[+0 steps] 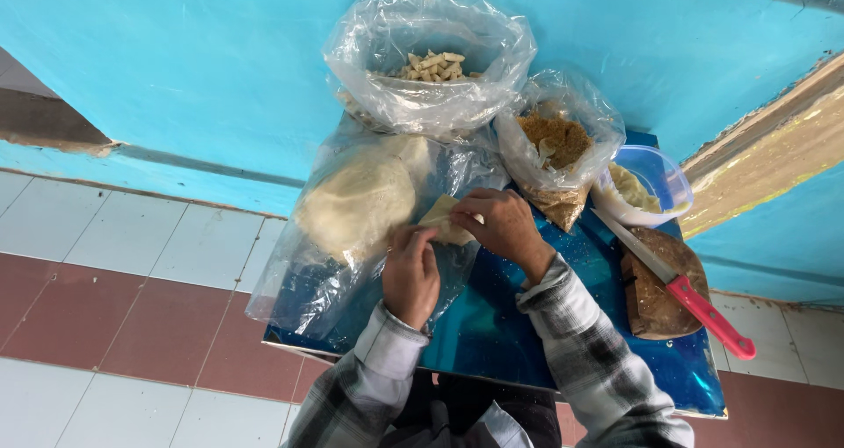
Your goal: The person pinches off small pieces of dough and shapes and folds them by hand at a small table, placing finished pieces into a plastic-lined container. They occasionally scoop a brown powdery ingredient from a bag with a spoon and handle a knife resting on a wooden board.
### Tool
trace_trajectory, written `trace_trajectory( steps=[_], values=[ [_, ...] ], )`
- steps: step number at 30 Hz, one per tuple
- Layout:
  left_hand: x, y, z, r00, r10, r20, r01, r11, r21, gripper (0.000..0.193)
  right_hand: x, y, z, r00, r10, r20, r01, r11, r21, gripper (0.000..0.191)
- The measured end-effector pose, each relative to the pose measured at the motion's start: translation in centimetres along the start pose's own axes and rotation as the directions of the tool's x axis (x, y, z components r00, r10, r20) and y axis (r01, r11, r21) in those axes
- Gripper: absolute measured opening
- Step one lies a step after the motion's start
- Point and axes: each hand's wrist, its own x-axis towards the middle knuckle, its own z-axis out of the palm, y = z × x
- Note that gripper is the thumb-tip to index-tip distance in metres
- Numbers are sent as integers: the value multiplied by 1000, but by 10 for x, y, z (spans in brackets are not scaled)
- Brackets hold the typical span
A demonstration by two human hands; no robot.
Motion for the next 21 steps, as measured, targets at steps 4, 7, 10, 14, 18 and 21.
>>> trace_trajectory(
  steps=[4, 7, 10, 14, 18, 21],
  values=[
    [-6, 5, 0, 987, 134, 94, -150, 970, 191, 33, -2, 2, 4, 996, 89, 10, -89, 994, 63, 8],
    [-6, 12, -2, 981, 124, 149, -158, 957, 243, 41, -1, 3, 7, 984, 173, 26, -175, 980, 97, 8],
    [-7, 17, -4, 979, 124, 163, -167, 944, 286, 44, -1, 6, 10, 965, 249, 79, -257, 961, 102, 10],
    [-9, 19, -1, 971, 200, 128, -235, 887, 398, 51, -1, 12, 15, 964, 253, 86, -261, 960, 104, 13],
    [-12, 14, 5, 949, 253, 187, -314, 802, 509, 56, 2, 16, 20, 957, 267, 112, -281, 950, 134, 16],
    [-11, 13, 9, 950, 191, 247, -298, 793, 532, 49, 4, 17, 20, 961, 251, 118, -267, 951, 154, 17]
  ],
)
